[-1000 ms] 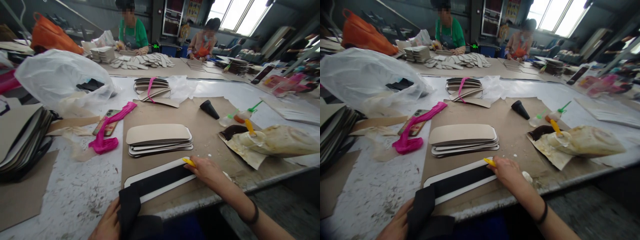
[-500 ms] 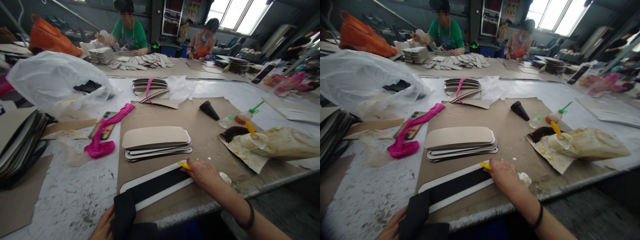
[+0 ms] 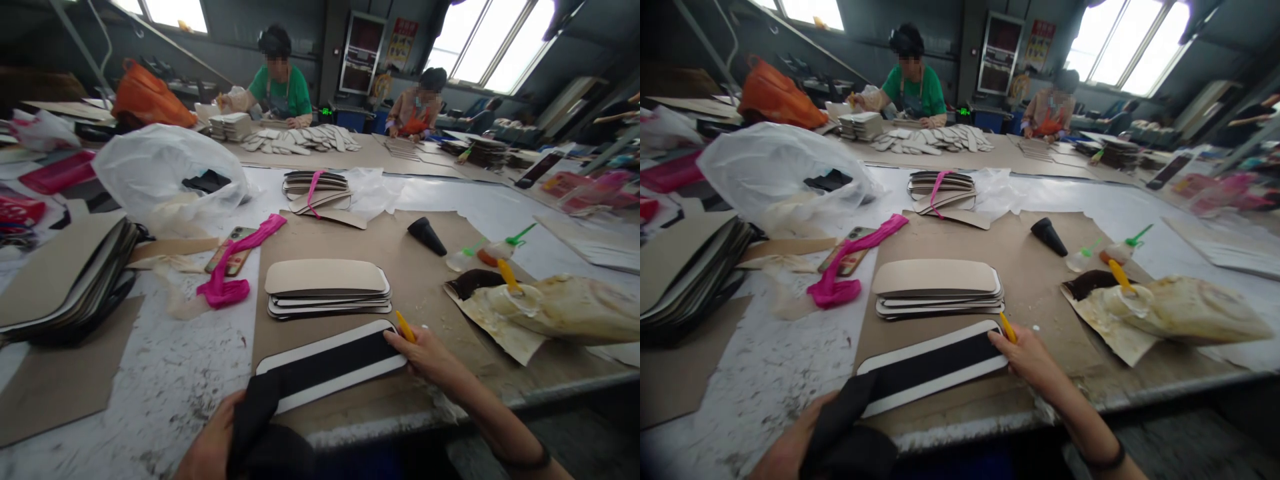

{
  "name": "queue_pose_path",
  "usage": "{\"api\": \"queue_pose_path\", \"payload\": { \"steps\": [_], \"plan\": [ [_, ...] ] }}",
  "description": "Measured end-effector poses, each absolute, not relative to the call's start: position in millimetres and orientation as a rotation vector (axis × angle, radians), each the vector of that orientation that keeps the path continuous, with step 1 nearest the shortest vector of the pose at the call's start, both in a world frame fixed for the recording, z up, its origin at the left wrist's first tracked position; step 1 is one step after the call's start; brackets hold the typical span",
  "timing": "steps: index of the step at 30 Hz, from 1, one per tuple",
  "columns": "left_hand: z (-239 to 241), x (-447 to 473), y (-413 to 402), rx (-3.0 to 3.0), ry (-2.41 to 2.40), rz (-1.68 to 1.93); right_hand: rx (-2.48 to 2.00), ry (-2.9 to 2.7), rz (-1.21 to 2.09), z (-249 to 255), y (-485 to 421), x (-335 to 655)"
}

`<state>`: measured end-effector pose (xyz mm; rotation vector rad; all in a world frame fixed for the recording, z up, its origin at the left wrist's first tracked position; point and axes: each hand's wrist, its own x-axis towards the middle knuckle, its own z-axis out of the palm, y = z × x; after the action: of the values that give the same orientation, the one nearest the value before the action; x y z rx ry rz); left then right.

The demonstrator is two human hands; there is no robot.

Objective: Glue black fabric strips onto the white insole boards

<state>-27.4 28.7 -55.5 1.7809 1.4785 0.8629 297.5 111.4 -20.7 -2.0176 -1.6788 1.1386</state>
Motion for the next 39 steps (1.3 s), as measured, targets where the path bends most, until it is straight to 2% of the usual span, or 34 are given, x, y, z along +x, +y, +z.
{"api": "queue_pose_path", "payload": {
  "steps": [4, 7, 13, 19, 26, 39],
  "plan": [
    [-40, -23, 34, 0.632, 1.637, 1.029, -1.944, -1.536, 1.219, -16, 102, 295],
    [-32, -20, 38, 0.306, 1.506, 1.114, -1.942, -1.356, 1.248, -14, 91, 294],
    [-15, -19, 35, 0.503, 1.465, 1.074, -1.968, -1.208, 1.266, -15, 75, 282],
    [-28, -23, 34, 0.608, 1.462, 1.069, -2.035, -1.274, 1.175, -10, 64, 266],
    [-33, -26, 33, 0.589, 1.538, 0.988, -2.105, -1.386, 0.894, 5, 51, 245],
    [-30, -24, 33, 0.665, 1.612, 0.988, -2.137, -1.447, 0.697, 8, 49, 245]
  ]
}}
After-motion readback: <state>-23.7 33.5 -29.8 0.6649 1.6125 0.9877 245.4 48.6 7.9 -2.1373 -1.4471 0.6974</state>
